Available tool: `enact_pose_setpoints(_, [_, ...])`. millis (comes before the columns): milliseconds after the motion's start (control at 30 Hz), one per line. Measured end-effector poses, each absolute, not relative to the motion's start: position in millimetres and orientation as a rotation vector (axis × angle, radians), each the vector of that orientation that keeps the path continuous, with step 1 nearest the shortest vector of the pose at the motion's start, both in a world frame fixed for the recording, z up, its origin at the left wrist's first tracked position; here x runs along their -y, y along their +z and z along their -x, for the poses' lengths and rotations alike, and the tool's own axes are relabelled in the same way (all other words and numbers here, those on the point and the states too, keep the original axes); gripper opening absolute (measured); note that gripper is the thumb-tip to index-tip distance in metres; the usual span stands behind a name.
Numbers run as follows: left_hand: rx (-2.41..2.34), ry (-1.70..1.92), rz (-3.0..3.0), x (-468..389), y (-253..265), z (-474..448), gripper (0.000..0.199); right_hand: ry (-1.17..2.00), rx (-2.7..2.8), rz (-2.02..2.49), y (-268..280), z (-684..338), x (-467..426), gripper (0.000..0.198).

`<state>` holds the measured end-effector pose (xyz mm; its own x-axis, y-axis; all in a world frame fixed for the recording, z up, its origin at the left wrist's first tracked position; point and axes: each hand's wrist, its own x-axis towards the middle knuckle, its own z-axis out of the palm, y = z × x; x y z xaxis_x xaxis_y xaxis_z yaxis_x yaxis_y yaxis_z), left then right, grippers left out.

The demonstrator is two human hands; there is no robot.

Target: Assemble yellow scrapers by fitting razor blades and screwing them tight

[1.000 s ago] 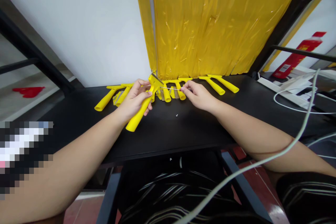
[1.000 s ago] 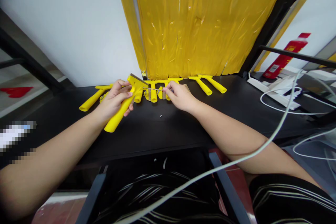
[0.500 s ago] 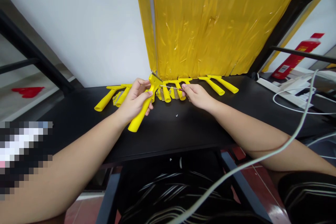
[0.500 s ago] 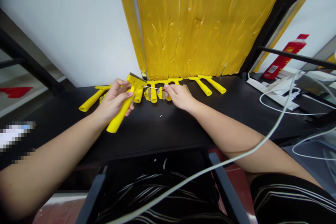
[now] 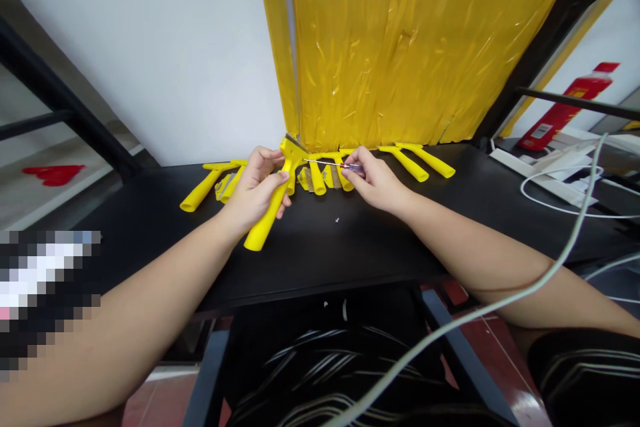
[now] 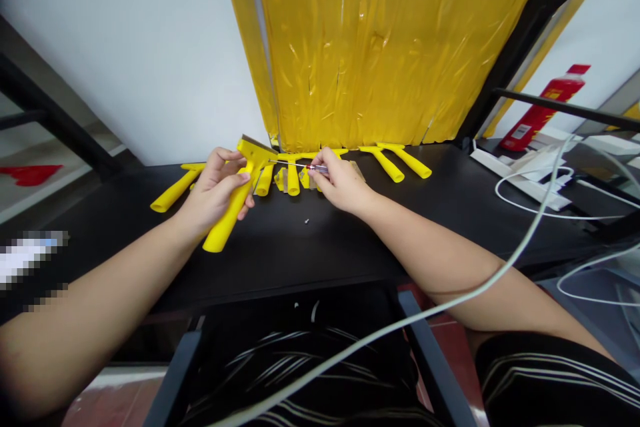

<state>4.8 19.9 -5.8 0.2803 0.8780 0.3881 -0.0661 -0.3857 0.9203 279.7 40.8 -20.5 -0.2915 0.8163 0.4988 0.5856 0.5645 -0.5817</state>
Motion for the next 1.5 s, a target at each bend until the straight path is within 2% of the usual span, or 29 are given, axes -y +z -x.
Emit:
enact_pose_setpoints(67, [-0.78, 1.28, -1.62, -19.4, -5.8, -4.8, 0.035, 0.367, 1.99, 1.119, -20.4, -276.5, -40.2, 0.028])
enact_pose_setpoints(167, [-0.812, 1.29, -1.637, -18.5, -5.7, -4.7, 0.035, 0.693, 1.953, 1.121, -23.1, -270.0, -41.5, 0.049])
enact_pose_setpoints(267, [-0.816, 1.291, -1.641, -18.8, -5.8, -4.4, 0.034, 0.98, 1.861, 1.074, -25.9, -266.3, -41.7, 0.044])
enact_pose_setpoints(367, [-0.813, 1.298, -1.634, -20.2, -6.6, -4.2, 0.034, 0.742, 1.898, 0.995, -25.5, -268.1, -40.9, 0.03])
enact_pose_setpoints(433, [-0.815, 1.294, -1.644, -21.2, -8.2, -4.2, 0.033, 0.532, 1.899, 1.021, -24.5, -270.7, -41.6, 0.03])
enact_pose_setpoints(500, [-0.806, 1.288, -1.672, -22.5, -11.2, -3.8, 0.032, 0.522, 1.846, 1.072, -24.2, -272.4, -43.7, 0.034])
enact_pose_setpoints(567, [-0.762, 1.304, -1.715, -24.5, -15.0, -2.6, 0.032, 0.76, 1.776, 1.069, -24.9, -272.5, -46.2, 0.041])
enact_pose_setpoints(667, [-0.687, 1.338, -1.78, -28.1, -20.2, 0.1, 0.033, 1.281, 1.672, 1.011, -26.8, -270.3, -47.9, 0.047])
enact_pose_setpoints(733, [-0.678, 1.338, -1.805, -30.1, -21.9, 1.8, 0.032, 1.431, 1.651, 1.009, -27.9, -268.6, -47.4, 0.046])
enact_pose_setpoints(800, [-0.689, 1.335, -1.813, -31.2, -22.3, 2.6, 0.031, 1.278, 1.722, 1.014, -28.2, -267.6, -46.1, 0.039])
enact_pose_setpoints(900, [-0.712, 1.348, -1.807, -31.7, -21.4, 2.1, 0.029, 0.76, 1.868, 0.987, -26.3, -267.8, -42.9, 0.023])
enact_pose_setpoints(1000, [-0.732, 1.345, -1.813, -30.4, -19.9, 0.8, 0.028, 0.479, 1.921, 0.99, -22.7, -267.4, -38.3, 0.019])
enact_pose_setpoints(1100, [-0.729, 1.353, -1.827, -27.9, -18.4, 0.9, 0.027, 0.612, 1.916, 0.986, -21.2, -264.4, -33.8, 0.029])
enact_pose_setpoints(1233, [-0.687, 1.335, -1.867, -24.6, -17.5, 4.4, 0.028, 1.289, 1.718, 0.882, -22.0, -262.6, -31.3, 0.04])
enact_pose_setpoints(1333, [-0.658, 1.279, -1.942, -23.3, -15.8, 9.5, 0.029, 1.57, 1.663, 0.838, -19.6, -267.5, -32.9, 0.04])
enact_pose_setpoints(1433, [-0.668, 1.181, -2.123, -22.2, -8.6, 16.9, 0.025, 1.428, 1.94, 0.899, -14.3, -276.4, -36.4, 0.037])
enact_pose_setpoints(1500, [-0.726, 1.082, -2.351, -20.2, -0.1, 22.8, 0.023, 1.042, 2.234, 1.007, -11.0, -283.1, -38.5, 0.032])
